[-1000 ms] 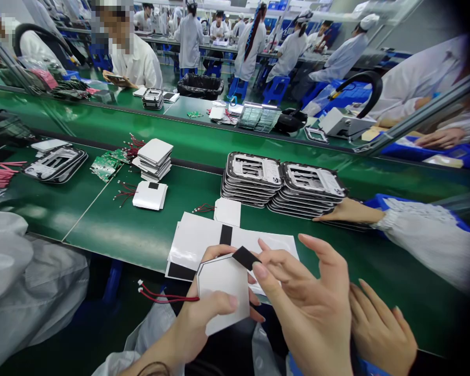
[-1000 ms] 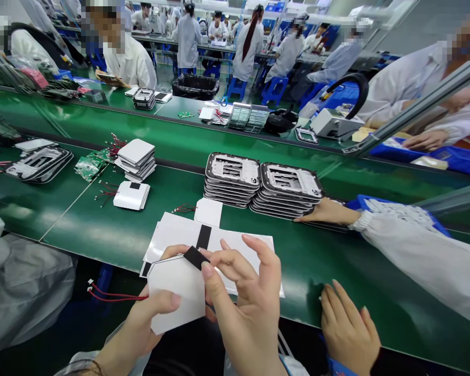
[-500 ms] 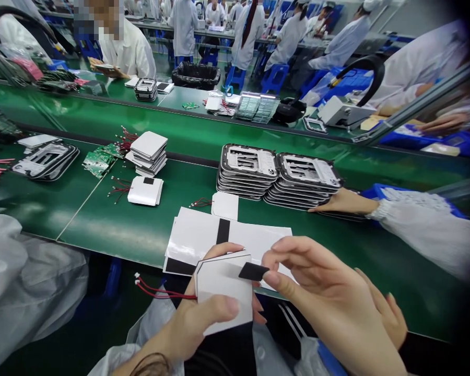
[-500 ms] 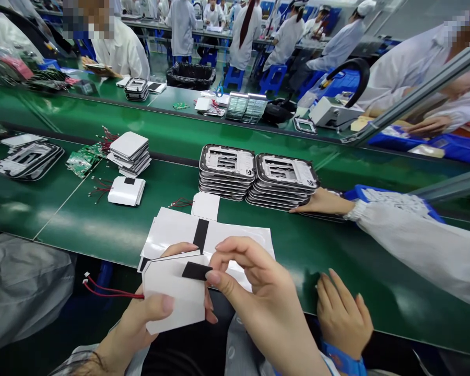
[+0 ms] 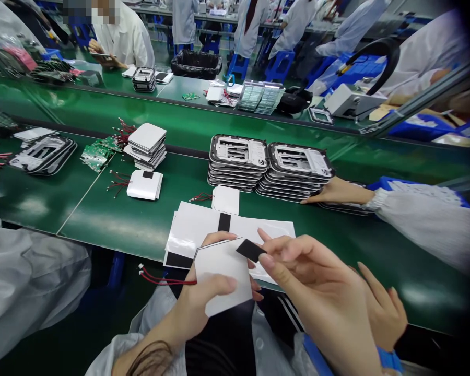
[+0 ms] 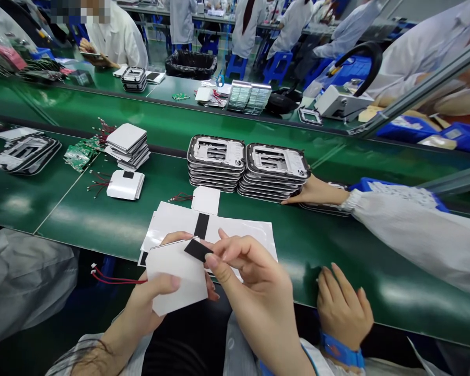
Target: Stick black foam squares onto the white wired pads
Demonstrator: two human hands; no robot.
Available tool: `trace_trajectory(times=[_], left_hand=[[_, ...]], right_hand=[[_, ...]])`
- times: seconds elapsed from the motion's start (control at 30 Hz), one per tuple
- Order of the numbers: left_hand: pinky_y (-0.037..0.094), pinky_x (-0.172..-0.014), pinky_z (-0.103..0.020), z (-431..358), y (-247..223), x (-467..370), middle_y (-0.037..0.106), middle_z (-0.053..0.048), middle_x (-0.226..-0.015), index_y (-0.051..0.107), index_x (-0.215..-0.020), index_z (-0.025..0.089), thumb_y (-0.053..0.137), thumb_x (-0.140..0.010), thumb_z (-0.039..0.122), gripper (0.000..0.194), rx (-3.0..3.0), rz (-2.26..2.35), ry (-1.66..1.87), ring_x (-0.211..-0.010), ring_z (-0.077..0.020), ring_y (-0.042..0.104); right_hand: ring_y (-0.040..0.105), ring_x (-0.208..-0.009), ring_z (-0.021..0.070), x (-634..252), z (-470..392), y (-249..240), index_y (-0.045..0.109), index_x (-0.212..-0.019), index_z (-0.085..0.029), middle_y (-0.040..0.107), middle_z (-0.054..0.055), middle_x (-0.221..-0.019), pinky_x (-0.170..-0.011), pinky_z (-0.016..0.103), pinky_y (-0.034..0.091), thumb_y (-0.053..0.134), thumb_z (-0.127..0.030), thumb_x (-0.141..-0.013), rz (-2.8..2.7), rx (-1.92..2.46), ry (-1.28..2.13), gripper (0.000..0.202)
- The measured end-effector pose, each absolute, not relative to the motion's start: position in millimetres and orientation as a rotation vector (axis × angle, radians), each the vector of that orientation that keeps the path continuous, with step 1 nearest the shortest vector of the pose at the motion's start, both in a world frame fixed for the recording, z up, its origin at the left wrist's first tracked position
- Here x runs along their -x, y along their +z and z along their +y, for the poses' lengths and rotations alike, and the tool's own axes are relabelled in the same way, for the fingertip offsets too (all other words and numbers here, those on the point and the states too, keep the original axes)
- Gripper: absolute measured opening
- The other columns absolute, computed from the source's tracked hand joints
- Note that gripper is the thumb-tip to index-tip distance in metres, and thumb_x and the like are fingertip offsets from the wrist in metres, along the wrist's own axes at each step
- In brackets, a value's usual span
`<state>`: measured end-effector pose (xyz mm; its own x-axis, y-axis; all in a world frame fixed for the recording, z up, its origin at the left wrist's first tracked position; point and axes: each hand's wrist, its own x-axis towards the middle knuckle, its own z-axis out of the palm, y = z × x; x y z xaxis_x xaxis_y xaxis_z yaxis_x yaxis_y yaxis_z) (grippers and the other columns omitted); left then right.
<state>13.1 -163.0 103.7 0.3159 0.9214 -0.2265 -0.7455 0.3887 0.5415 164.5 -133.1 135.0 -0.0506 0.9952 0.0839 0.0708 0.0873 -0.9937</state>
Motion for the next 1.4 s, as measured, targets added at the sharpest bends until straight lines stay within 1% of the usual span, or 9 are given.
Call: trace_trajectory(times=[0.1, 0.17, 0.27, 0.4, 0.6, 0.8, 1.0, 1.2, 1.4], left_hand=[[0.055, -0.077, -0.047, -161, 101, -13, 0.067, -0.004, -0.091, 0.044, -0.122, 0.023, 0.061, -0.074, 0.016, 0.052, -0.333, 0.571, 1.082, -0.078, -0.0234, 0.068], [0.055, -0.077, -0.048, -161, 100, -11, 0.068, -0.006, -0.093, 0.044, -0.122, 0.023, 0.060, -0.077, 0.019, 0.048, -0.349, 0.569, 1.067, -0.079, -0.0248, 0.068], [0.054, -0.080, -0.052, -163, 102, -8, 0.069, -0.009, -0.099, 0.044, -0.125, 0.022, 0.061, -0.080, 0.024, 0.047, -0.398, 0.555, 1.037, -0.085, -0.0284, 0.069], [0.053, -0.083, -0.055, -166, 106, -6, 0.068, -0.011, -0.105, 0.043, -0.127, 0.024, 0.063, -0.081, 0.024, 0.050, -0.417, 0.534, 1.009, -0.090, -0.0307, 0.070], [0.053, -0.082, -0.042, -170, 106, -4, 0.072, -0.008, -0.090, 0.047, -0.121, 0.021, 0.065, -0.081, 0.026, 0.044, -0.464, 0.557, 0.983, -0.083, -0.0240, 0.071], [0.053, -0.076, -0.038, -173, 107, -2, 0.070, -0.007, -0.094, 0.036, -0.136, 0.024, 0.069, -0.081, 0.042, 0.066, -0.529, 0.598, 0.996, -0.078, -0.0214, 0.070], [0.054, -0.076, -0.040, -173, 106, -4, 0.068, -0.009, -0.094, 0.052, -0.124, 0.019, 0.066, -0.082, 0.045, 0.052, -0.546, 0.657, 1.008, -0.077, -0.0226, 0.070], [0.053, -0.076, -0.036, -174, 108, -7, 0.070, -0.009, -0.096, 0.053, -0.121, 0.019, 0.061, -0.088, 0.038, 0.039, -0.562, 0.663, 1.046, -0.078, -0.0208, 0.070], [0.054, -0.077, -0.036, -173, 113, -6, 0.071, -0.007, -0.094, 0.052, -0.120, 0.019, 0.059, -0.089, 0.034, 0.035, -0.560, 0.689, 1.034, -0.078, -0.0202, 0.070]], right_hand=[[0.070, -0.079, 0.0132, -164, -129, 131, 0.055, -0.071, -0.023, 0.067, -0.004, -0.076, -0.111, 0.043, 0.042, 0.074, -0.021, -0.081, -1.347, 1.151, 1.151, 0.021], [0.070, -0.082, 0.0139, -165, -126, 132, 0.055, -0.072, -0.023, 0.068, -0.004, -0.077, -0.107, 0.039, 0.045, 0.075, -0.021, -0.080, -1.357, 1.171, 1.152, 0.021], [0.069, -0.088, 0.0157, -169, -125, 139, 0.056, -0.071, -0.023, 0.070, -0.002, -0.081, -0.092, 0.029, 0.055, 0.075, -0.022, -0.079, -1.358, 1.189, 1.138, 0.021], [0.069, -0.081, 0.0139, -176, -127, 149, 0.055, -0.071, -0.025, 0.070, -0.003, -0.077, -0.075, 0.021, 0.057, 0.074, -0.021, -0.080, -1.406, 1.158, 1.206, 0.021], [0.065, -0.067, 0.0132, -180, -126, 155, 0.054, -0.071, -0.024, 0.067, -0.004, -0.074, -0.061, 0.021, 0.054, 0.074, -0.025, -0.079, -1.615, 1.258, 1.280, 0.022], [0.063, -0.052, 0.0135, -169, -114, 164, 0.049, -0.070, -0.023, 0.064, -0.003, -0.067, -0.051, 0.024, 0.054, 0.069, -0.024, -0.080, -1.586, 1.319, 1.631, 0.023], [0.068, -0.054, 0.0146, -166, -110, 165, 0.049, -0.068, -0.023, 0.065, -0.005, -0.064, -0.048, 0.021, 0.055, 0.069, -0.018, -0.076, -1.583, 1.356, 1.600, 0.023], [0.066, -0.043, 0.0154, -164, -112, 163, 0.046, -0.070, -0.023, 0.066, -0.007, -0.067, -0.045, 0.026, 0.057, 0.069, -0.020, -0.078, -1.498, 1.328, 1.693, 0.024], [0.068, -0.045, 0.0150, -163, -111, 164, 0.047, -0.068, -0.023, 0.065, -0.007, -0.066, -0.043, 0.022, 0.055, 0.069, -0.017, -0.077, -1.503, 1.325, 1.684, 0.024]])
